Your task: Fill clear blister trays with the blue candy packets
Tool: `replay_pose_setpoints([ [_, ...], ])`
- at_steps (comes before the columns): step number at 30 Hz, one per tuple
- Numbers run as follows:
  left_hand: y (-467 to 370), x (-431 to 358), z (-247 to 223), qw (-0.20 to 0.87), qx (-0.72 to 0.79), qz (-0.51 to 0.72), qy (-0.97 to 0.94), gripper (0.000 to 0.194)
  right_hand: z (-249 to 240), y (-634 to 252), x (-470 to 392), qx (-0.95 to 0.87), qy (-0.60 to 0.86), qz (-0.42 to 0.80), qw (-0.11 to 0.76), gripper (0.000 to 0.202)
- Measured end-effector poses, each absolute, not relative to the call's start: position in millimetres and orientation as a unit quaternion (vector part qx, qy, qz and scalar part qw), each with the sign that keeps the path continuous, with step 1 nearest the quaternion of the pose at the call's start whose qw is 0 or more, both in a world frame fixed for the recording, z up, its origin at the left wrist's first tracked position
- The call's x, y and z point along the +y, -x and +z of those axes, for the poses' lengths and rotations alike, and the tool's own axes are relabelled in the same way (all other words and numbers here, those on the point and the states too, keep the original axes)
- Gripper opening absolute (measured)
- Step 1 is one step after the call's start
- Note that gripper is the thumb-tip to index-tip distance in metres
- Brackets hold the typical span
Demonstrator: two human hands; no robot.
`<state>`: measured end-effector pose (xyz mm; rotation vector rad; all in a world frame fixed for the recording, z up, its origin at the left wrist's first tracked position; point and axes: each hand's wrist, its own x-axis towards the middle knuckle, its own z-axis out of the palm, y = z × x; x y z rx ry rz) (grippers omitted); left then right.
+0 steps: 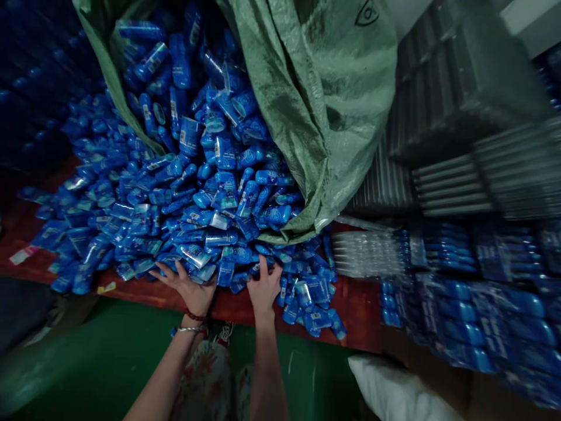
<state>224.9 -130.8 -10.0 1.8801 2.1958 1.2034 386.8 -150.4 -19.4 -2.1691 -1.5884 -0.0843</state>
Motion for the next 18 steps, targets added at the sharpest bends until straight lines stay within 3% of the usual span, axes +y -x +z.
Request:
replay_pose_setpoints([
  [6,-224,-133,-13,0.0,0.715,0.381,-0.586,0.122,-15,-398,-134,-0.504,0.824,-0.027,0.258,0.04],
  [12,-221,-138,-19,0.03,0.725,0.374,-0.578,0.112,-4,-406,-125,-0.397,0.853,0.011,0.339,0.041],
  [18,-219,-149,-21,0.08,0.756,0.356,-0.543,0.107,21,-395,-128,-0.425,0.855,0.112,0.275,0.041],
])
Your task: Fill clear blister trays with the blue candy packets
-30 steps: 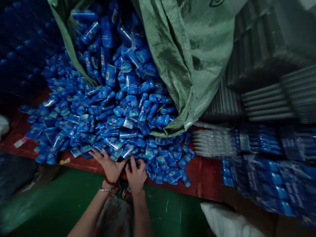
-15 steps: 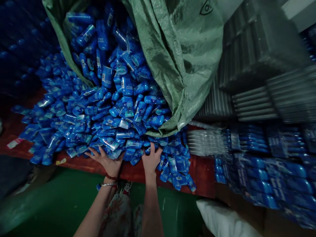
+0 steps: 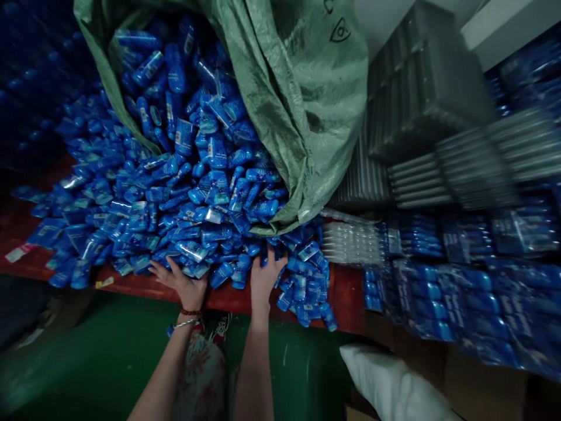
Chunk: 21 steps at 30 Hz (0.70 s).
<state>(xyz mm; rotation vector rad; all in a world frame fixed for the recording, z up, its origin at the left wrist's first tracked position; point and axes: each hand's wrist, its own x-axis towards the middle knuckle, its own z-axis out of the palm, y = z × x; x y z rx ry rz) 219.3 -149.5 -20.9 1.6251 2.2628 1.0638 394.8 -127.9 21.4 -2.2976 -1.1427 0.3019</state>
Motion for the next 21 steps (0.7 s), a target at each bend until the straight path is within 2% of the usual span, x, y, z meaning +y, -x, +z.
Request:
replay_pose_setpoints([
  [4,-217,-161,-19,0.125,0.741,0.362,-0.552,0.101,55,-379,-151,-0.466,0.832,0.117,0.278,0.04],
  [6,-217,-166,-17,0.14,0.727,0.369,-0.562,0.099,63,-384,-180,-0.479,0.822,0.045,0.305,0.043],
  [9,-219,-173,-13,0.156,0.724,0.361,-0.567,0.099,47,-414,-236,-0.432,0.844,-0.115,0.297,0.068],
  [12,-227,-181,-14,0.152,0.723,0.333,-0.586,0.1,9,-455,-273,-0.313,0.907,-0.111,0.26,0.076],
  [16,-244,-185,-21,0.11,0.74,0.294,-0.595,0.1,-22,-471,-253,-0.276,0.927,-0.072,0.243,0.069],
  [21,-264,-178,-23,0.099,0.799,0.275,-0.526,0.086,-19,-444,-184,-0.295,0.907,-0.104,0.283,0.068],
])
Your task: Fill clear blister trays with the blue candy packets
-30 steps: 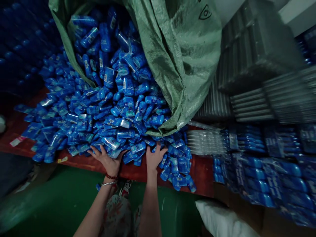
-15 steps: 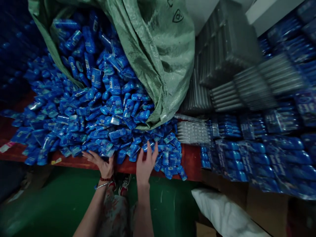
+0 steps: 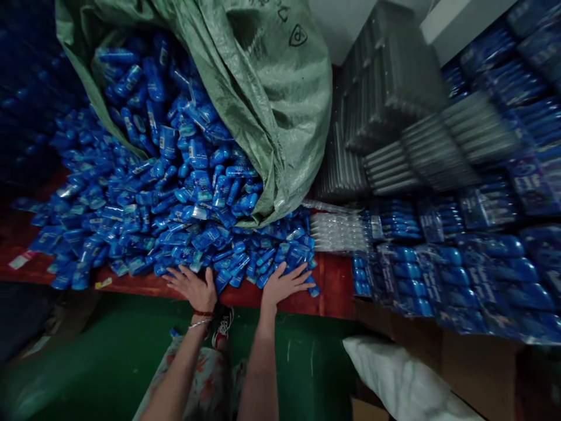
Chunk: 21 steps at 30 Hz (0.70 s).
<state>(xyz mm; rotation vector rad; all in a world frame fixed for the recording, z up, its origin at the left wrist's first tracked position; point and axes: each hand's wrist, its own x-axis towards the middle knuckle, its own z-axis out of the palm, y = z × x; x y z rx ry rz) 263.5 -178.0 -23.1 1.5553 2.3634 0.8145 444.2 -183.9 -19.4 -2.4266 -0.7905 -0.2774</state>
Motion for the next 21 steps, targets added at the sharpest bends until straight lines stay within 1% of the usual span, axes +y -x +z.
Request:
replay_pose_setpoints([
  [2,-265,-177,-23,0.109,0.801,0.283,-0.516,0.082,-18,-439,-170,-0.275,0.902,-0.1,0.316,0.067],
  [5,-263,-179,-22,0.118,0.791,0.299,-0.521,0.079,-18,-441,-174,-0.259,0.889,-0.048,0.374,0.065],
  [7,-262,-182,-22,0.112,0.786,0.301,-0.528,0.081,-15,-444,-190,-0.278,0.871,-0.012,0.405,0.061],
  [9,-261,-183,-21,0.101,0.786,0.303,-0.53,0.086,-9,-440,-210,-0.315,0.854,-0.023,0.414,0.057],
  [12,-263,-180,-18,0.092,0.791,0.316,-0.516,0.095,3,-417,-233,-0.422,0.813,-0.061,0.396,0.06],
  [15,-261,-171,-17,0.081,0.816,0.323,-0.472,0.105,8,-377,-235,-0.607,0.709,-0.018,0.359,0.069],
  [17,-254,-163,-19,0.07,0.833,0.32,-0.445,0.11,5,-351,-225,-0.696,0.64,0.006,0.324,0.072],
  [21,-226,-153,-25,0.035,0.855,0.315,-0.411,0.116,-8,-319,-189,-0.765,0.576,-0.007,0.287,0.072],
])
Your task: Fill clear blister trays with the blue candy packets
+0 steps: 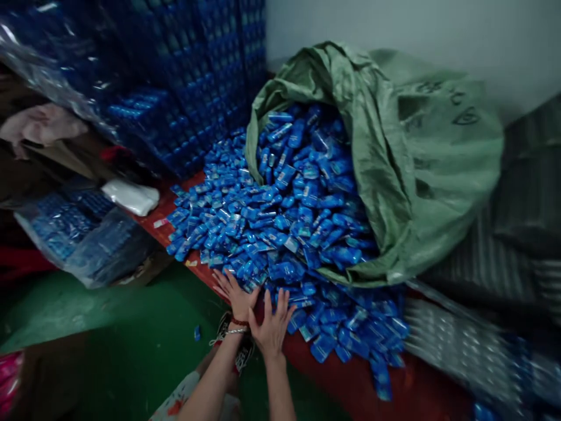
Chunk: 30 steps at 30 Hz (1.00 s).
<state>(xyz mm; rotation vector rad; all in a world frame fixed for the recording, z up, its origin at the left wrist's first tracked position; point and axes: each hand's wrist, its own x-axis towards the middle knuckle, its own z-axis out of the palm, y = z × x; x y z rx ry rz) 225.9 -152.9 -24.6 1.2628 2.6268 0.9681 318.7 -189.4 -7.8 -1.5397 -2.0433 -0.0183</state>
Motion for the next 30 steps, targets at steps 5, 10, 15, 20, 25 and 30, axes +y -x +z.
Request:
replay_pose_setpoints([
  [5,-182,-146,-23,0.003,0.842,0.329,-0.428,0.119,-9,-300,-152,-0.8,0.529,-0.057,0.277,0.067],
  [10,-146,-137,-23,0.0,0.825,0.379,-0.419,0.123,-6,-274,-132,-0.837,0.462,-0.084,0.281,0.055],
  [15,-129,-136,-23,0.014,0.825,0.409,-0.391,0.111,-7,-253,-117,-0.85,0.44,-0.107,0.27,0.048],
  [20,-129,-135,-21,-0.012,0.835,0.407,-0.37,0.089,-4,-250,-117,-0.832,0.443,-0.07,0.326,0.058],
  [25,-130,-136,-20,-0.006,0.825,0.436,-0.358,0.083,-1,-268,-152,-0.867,0.421,-0.006,0.267,0.067],
  [30,-113,-137,-18,-0.014,0.841,0.438,-0.318,0.087,-12,-282,-165,-0.913,0.37,0.026,0.168,0.063],
])
